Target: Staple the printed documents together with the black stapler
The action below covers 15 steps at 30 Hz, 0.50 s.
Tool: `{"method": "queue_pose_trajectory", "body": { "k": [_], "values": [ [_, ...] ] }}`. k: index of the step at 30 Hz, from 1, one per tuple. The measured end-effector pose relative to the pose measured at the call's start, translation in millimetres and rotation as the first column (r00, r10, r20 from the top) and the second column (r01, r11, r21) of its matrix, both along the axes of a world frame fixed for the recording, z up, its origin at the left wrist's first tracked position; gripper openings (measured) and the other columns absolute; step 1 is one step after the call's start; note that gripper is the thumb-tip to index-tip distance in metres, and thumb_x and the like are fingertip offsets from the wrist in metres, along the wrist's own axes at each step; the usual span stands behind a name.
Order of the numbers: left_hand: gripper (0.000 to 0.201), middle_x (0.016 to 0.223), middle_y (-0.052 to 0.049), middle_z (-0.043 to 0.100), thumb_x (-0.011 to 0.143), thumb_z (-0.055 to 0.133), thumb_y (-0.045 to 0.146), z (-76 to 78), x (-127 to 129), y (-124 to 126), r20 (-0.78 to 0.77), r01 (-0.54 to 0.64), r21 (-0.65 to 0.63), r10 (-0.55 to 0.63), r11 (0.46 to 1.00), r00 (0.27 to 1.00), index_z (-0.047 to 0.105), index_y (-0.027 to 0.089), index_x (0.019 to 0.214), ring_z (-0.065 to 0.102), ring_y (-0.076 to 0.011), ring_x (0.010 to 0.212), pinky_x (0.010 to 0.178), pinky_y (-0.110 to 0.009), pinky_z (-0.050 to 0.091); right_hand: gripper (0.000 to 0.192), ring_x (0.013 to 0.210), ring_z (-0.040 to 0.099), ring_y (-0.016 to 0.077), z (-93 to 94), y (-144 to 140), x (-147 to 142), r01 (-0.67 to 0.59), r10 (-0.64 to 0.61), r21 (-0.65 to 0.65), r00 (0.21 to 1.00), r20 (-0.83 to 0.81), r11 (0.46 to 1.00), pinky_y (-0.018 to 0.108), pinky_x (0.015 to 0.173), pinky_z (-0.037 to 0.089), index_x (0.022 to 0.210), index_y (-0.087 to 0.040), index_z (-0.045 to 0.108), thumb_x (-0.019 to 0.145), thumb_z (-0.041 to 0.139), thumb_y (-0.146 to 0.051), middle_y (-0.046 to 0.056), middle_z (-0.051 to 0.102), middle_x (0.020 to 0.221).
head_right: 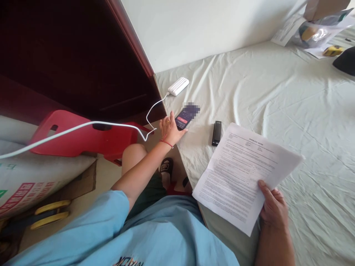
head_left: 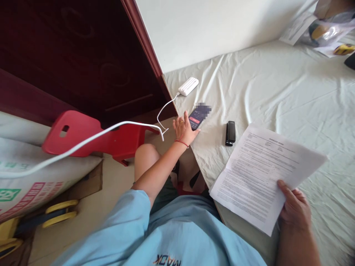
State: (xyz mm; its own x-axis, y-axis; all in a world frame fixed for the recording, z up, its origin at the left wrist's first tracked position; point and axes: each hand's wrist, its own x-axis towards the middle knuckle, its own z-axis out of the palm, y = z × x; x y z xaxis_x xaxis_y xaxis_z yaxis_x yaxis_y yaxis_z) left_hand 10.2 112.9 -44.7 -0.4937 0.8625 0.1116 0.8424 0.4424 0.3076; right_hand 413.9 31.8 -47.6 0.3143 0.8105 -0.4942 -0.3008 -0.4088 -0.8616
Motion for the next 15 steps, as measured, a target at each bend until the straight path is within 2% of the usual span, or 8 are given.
{"method": "queue_pose_trajectory", "body": {
  "k": [4,9,12,15],
  "values": [
    [0.104,0.147,-0.025,0.064,0.085,0.081,0.045,-3.1,0.3,1.9,0.002,0.014,-0.011,-0.014,1.0,1.0,0.028,0.01,0.167,0.048,-0.0367,0.15,0.132,-0.055,0.021,0.042,0.057,0.078,0.0303,0.0,0.7,-0.8,-0.012,0.012,0.004,1.0,0.006,1.0,0.042,0.064,0.073,0.077,-0.025,0.082,0.043,0.103,-0.036,0.004,0.082,0.076],
    [0.099,0.141,-0.026,0.067,0.087,0.078,0.05,-1.8,18.7,-4.4,-0.039,0.03,-0.008,-0.03,1.0,0.999,0.032,0.009,0.165,0.052,-0.0385,0.144,0.131,-0.058,0.02,0.043,0.057,0.077,0.0307,-0.7,2.1,-2.5,-0.019,0.019,-0.005,1.0,0.011,1.0,0.041,0.064,0.073,0.078,-0.023,0.082,0.043,0.103,-0.037,0.005,0.081,0.073],
    [0.097,0.143,-0.027,0.065,0.089,0.076,0.053,1.9,32.5,-7.3,-0.035,0.044,-0.019,-0.044,0.999,0.998,0.034,0.009,0.165,0.05,-0.0407,0.146,0.13,-0.062,0.02,0.044,0.057,0.077,0.0302,-0.5,1.9,-2.9,-0.015,0.015,-0.008,1.0,0.007,1.0,0.041,0.063,0.072,0.078,-0.023,0.083,0.042,0.104,-0.036,0.005,0.081,0.074],
    [0.095,0.155,-0.031,0.054,0.091,0.073,0.052,3.4,44.2,-19.3,-0.012,0.041,-0.005,-0.041,0.999,0.999,0.035,0.004,0.164,0.039,-0.0433,0.155,0.13,-0.063,0.02,0.043,0.058,0.077,0.0297,0.5,1.4,-3.2,-0.012,0.012,0.001,1.0,-0.001,1.0,0.04,0.063,0.073,0.076,-0.023,0.083,0.042,0.104,-0.036,0.004,0.081,0.073]
  ]
}}
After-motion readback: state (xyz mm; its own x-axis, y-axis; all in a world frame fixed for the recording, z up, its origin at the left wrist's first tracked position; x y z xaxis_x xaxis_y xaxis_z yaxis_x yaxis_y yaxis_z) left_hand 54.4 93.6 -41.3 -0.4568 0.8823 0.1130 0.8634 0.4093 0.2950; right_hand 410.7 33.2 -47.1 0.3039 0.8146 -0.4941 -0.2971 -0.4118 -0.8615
